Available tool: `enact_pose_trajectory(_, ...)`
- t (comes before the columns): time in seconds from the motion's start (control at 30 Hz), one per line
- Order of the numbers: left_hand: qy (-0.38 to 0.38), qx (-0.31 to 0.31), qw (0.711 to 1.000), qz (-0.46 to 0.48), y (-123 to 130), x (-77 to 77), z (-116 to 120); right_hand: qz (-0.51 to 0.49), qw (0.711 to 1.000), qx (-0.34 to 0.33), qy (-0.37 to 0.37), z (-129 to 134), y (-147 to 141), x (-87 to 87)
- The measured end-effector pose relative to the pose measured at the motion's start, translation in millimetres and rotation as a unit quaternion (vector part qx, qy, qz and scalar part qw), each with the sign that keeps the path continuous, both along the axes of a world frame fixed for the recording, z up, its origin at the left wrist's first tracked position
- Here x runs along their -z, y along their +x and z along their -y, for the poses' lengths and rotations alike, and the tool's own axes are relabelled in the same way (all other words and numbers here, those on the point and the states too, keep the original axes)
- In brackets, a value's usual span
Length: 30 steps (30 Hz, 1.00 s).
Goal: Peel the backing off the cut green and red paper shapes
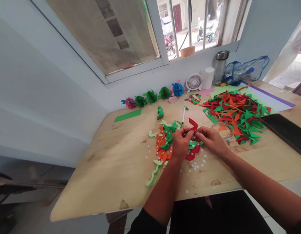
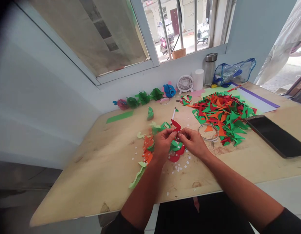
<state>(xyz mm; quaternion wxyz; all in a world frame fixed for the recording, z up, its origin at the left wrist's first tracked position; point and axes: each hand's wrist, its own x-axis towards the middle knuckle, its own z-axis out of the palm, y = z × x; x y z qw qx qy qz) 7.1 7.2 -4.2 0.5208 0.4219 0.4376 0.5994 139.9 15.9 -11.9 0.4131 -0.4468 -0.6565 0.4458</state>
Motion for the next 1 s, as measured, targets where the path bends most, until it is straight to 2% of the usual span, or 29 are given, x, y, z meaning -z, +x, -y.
enact_pose_trajectory(0.23, -0.073, 0.065, 0.994, 0.050, -4.9, -1.2, -0.2, 0.009, 1.000, -0.003, -0.005, 1.4, 0.8, -6.5)
enact_pose_trajectory(0.43, -0.079, 0.078, 0.992, 0.052, -6.6, 1.2, -1.1, 0.017, 1.000, 0.013, -0.006, 2.7, 0.5, -7.1)
enact_pose_trajectory(0.63, -0.082, 0.080, 0.992, 0.054, -7.5, 0.9, -1.6, 0.007, 1.000, -0.001, -0.011, 0.3, 2.2, -2.7)
enact_pose_trajectory(1.0, -0.064, 0.086, 0.994, 0.005, -6.5, -2.6, -0.3, -0.006, 0.999, 0.013, -0.036, -0.2, 2.4, -2.2)
